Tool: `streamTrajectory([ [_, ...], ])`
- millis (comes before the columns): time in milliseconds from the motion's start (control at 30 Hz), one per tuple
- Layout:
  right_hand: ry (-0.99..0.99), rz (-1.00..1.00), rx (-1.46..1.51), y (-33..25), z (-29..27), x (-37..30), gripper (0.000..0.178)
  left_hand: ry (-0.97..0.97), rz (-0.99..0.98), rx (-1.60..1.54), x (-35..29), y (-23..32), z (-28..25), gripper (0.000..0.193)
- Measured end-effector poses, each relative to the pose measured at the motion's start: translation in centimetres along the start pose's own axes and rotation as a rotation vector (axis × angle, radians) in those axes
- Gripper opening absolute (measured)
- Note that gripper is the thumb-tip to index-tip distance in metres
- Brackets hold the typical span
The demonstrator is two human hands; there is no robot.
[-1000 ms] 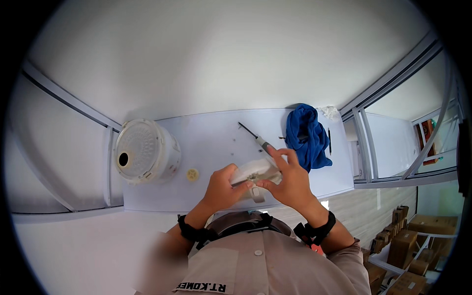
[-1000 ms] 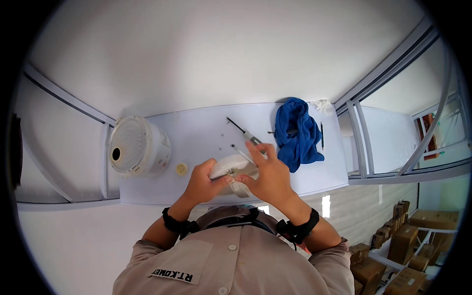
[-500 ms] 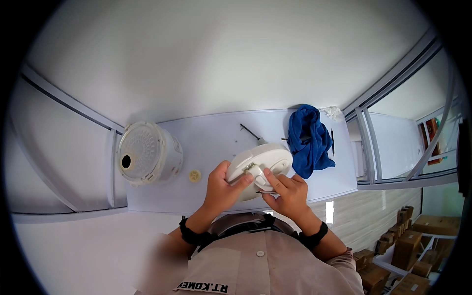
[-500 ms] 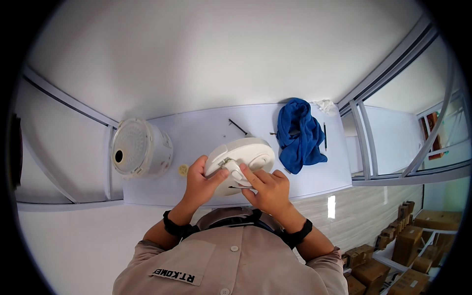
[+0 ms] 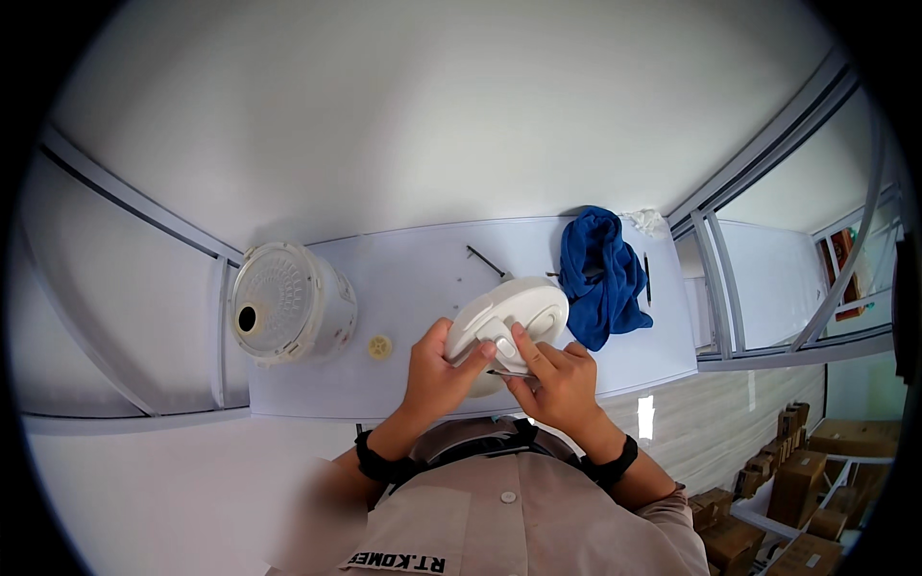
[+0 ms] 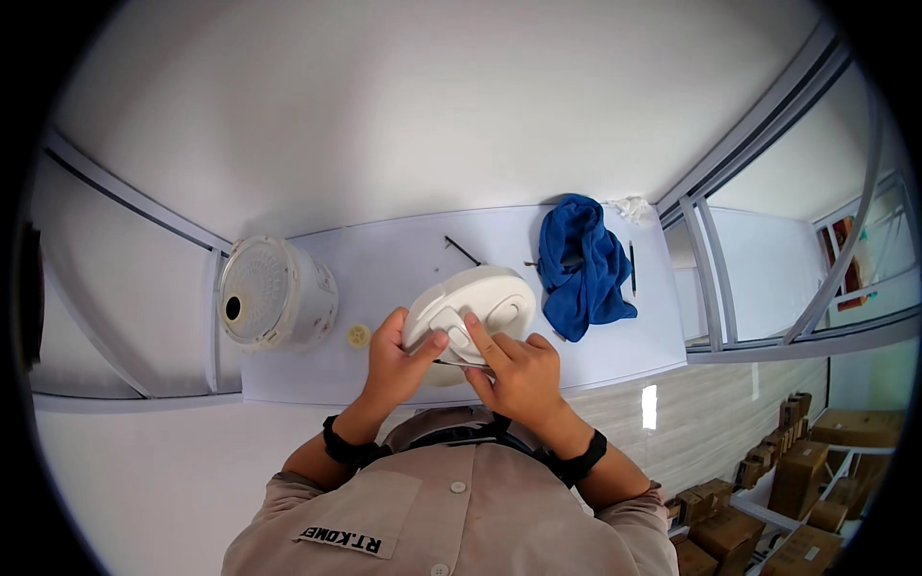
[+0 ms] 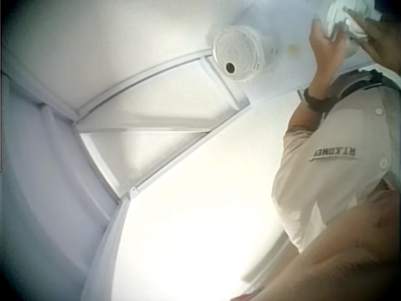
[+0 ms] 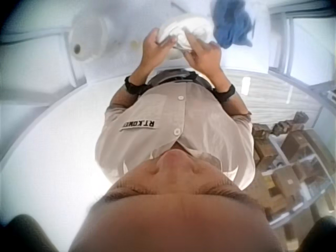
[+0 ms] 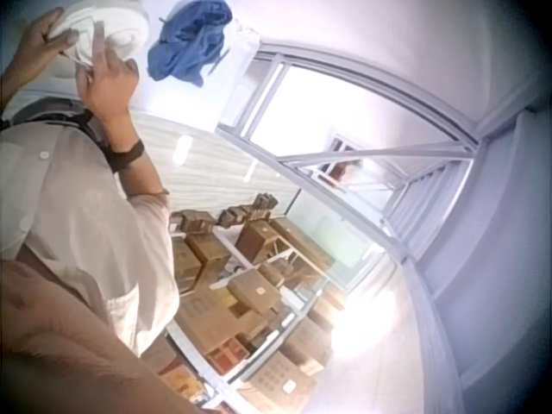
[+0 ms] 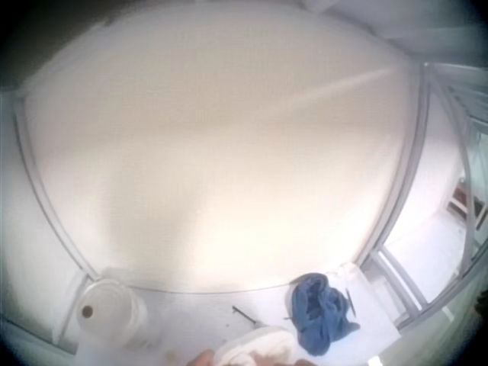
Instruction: The person assembles a white circular light fixture by attaching a curved plastic piece and securing it with screws. They use a screwdriver to tighten the screws and a blue cloth to wipe the fixture.
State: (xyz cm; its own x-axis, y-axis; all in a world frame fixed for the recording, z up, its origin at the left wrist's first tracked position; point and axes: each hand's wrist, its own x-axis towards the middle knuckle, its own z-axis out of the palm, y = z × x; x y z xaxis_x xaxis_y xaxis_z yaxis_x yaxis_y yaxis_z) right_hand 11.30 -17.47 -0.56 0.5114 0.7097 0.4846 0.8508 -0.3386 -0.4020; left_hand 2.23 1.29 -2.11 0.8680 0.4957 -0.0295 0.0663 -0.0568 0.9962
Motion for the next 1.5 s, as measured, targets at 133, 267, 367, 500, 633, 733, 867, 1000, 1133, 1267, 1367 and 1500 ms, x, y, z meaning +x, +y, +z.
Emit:
streamTrajectory([
  [133, 0.000, -0.014, 0.017, -0.1, -0.3, 0.2, 0.083, -0.035, -0.011, 0.063, -0.2, 0.2, -0.1, 0.036],
  [267, 0.019, -0.023, 0.041, 0.0, 0.0, 0.0, 0.081, -0.062, 0.008, 0.174, -0.3, 0.5, -0.5, 0.032],
  [367, 0.024, -0.032, 0.042, -0.5, -0.2, 0.4, 0.079, -0.071, 0.020, 0.148, -0.1, 0.2, -0.8, 0.036],
  [500, -0.048, -0.016, 0.018, -1.4, -1.4, 1.4, 0.078, 0.009, 0.121, -0.012, -0.2, 0.4, -0.1, 0.050],
  [633, -0.102, -0.016, 0.016, -2.2, -2.1, 2.0, 0.078, 0.011, 0.125, 0.030, -0.4, 0.4, -0.4, 0.063],
  [733, -0.106, -0.012, 0.025, -2.4, -1.8, 2.0, 0.078, -0.012, 0.132, 0.099, -0.1, 0.5, -1.0, 0.065],
  [867, -0.134, 0.003, 0.005, -2.8, -1.5, 2.2, 0.077, 0.023, 0.093, 0.062, -0.1, -0.5, -1.1, 0.062],
  [1000, 0.068, -0.003, 0.096, -1.7, -0.7, 3.0, 0.074, 0.096, -0.095, -0.162, 0.6, -2.5, -1.0, 0.051],
  [1133, 0.330, 0.363, 0.292, 0.5, -1.0, 1.1, 0.067, 0.226, -0.257, -0.617, 1.4, -4.5, -2.3, 0.050],
  [1267, 0.160, 0.773, 0.993, 2.2, -0.2, -1.9, 0.069, 0.127, -0.144, -0.902, 2.0, -6.9, -3.7, 0.062],
  [1367, -0.041, 0.775, 1.267, 0.9, 0.0, -2.4, 0.060, 0.081, -0.151, -0.965, 1.7, -7.3, -3.2, 0.069],
  [1500, 0.106, 0.785, 1.270, -0.8, 0.4, -1.4, 0.047, -0.028, -0.164, -0.961, 0.6, -6.5, -2.1, 0.072],
])
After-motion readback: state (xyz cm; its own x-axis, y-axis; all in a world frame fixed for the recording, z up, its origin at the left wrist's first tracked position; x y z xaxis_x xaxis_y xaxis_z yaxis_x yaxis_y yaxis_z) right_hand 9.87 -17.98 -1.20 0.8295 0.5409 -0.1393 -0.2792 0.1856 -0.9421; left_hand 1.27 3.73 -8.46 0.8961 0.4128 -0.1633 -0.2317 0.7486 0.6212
